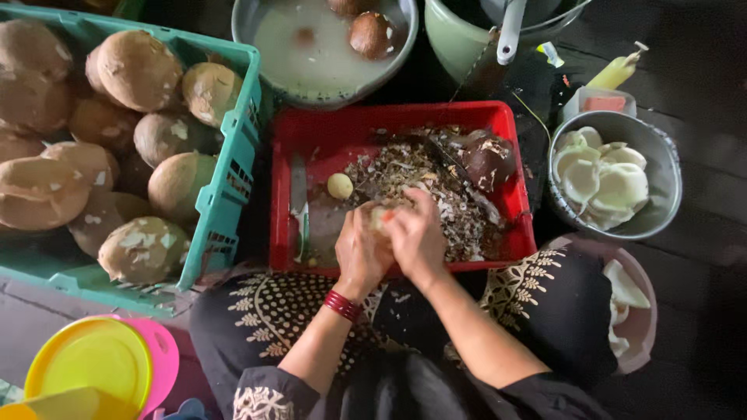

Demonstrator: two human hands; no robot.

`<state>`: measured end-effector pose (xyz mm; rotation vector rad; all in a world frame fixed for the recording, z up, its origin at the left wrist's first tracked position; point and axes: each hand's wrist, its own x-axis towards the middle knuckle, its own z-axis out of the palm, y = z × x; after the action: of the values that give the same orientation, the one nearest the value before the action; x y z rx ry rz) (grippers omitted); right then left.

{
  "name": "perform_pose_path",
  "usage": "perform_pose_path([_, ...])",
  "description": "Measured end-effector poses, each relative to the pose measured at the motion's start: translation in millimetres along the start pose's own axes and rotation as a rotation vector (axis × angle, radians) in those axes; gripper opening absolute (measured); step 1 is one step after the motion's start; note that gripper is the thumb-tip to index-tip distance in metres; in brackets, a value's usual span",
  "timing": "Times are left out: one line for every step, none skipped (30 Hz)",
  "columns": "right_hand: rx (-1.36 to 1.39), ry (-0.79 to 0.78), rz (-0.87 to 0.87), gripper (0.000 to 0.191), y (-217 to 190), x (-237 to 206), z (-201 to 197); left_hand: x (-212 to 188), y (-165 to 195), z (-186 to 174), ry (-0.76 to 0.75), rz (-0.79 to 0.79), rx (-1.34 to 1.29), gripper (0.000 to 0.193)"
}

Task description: The person sits on the floor and scrapes the outer husk off coconuts with a knife over a red tray, rotating each coconut to remove the brown skin. Peeled white coconut pieces are placed into a metal bowl beside the tray, and husk debris accumulates in the tray.

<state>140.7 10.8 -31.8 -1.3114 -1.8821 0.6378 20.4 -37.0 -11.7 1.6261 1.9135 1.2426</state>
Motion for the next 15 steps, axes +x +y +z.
perform_pose_path([0.101, -0.039, 0.129, 0.023, 5, 4, 1, 0, 0, 1, -0.001, -0.011, 0.024, 0.054])
perform_pose_path([0.125, -0.078, 0.189, 0.024, 10, 8, 2, 1, -1, 2, -0.001, -0.020, 0.044, 0.058])
perform_pose_path([0.151, -0.115, 0.255, 0.025, 12, 6, 4, 1, -1, 3, -0.009, -0.023, 0.044, 0.063])
perform_pose_path([0.179, -0.149, 0.324, 0.026, 14, 8, 6, 1, -1, 4, -0.020, -0.025, 0.045, 0.068])
perform_pose_path([0.080, -0.086, 0.187, 0.026, 14, 4, 7, 1, -1, 4, -0.029, -0.032, 0.046, 0.074])
perform_pose_path([-0.023, -0.032, 0.050, 0.027, 15, 4, 7, 2, -1, 4, -0.037, -0.035, 0.070, 0.065])
perform_pose_path([-0.125, 0.015, -0.083, 0.029, 15, 3, 7, 1, -1, 3, -0.047, -0.046, 0.096, 0.056])
perform_pose_path([-0.129, -0.026, -0.062, 0.028, 14, 2, 6, 1, 0, 2, -0.065, -0.071, 0.126, 0.047])
perform_pose_path([-0.129, -0.066, -0.035, 0.027, 14, 5, 4, 0, 0, 0, -0.052, -0.049, 0.083, 0.053])
perform_pose_path([-0.129, -0.092, -0.016, 0.027, 14, 6, 2, -1, 1, -1, -0.033, -0.011, 0.039, 0.058])
perform_pose_path([0.115, -0.207, 0.195, 0.029, 15, 13, -1, 0, 1, -1, 0.005, 0.045, -0.012, 0.064])
perform_pose_path([0.357, -0.315, 0.387, 0.032, 16, 20, -4, 1, 1, -1, 0.004, 0.030, 0.004, 0.066])
perform_pose_path([0.603, -0.423, 0.584, 0.035, 16, 23, -6, 2, 2, 0, -0.006, 0.014, 0.020, 0.067])
perform_pose_path([0.414, -0.332, 0.417, 0.034, 16, 25, -7, 2, 2, 1, -0.025, -0.016, 0.036, 0.069])
perform_pose_path([0.227, -0.249, 0.261, 0.034, 14, 23, -8, 3, 2, 3, -0.010, -0.006, 0.034, 0.063])
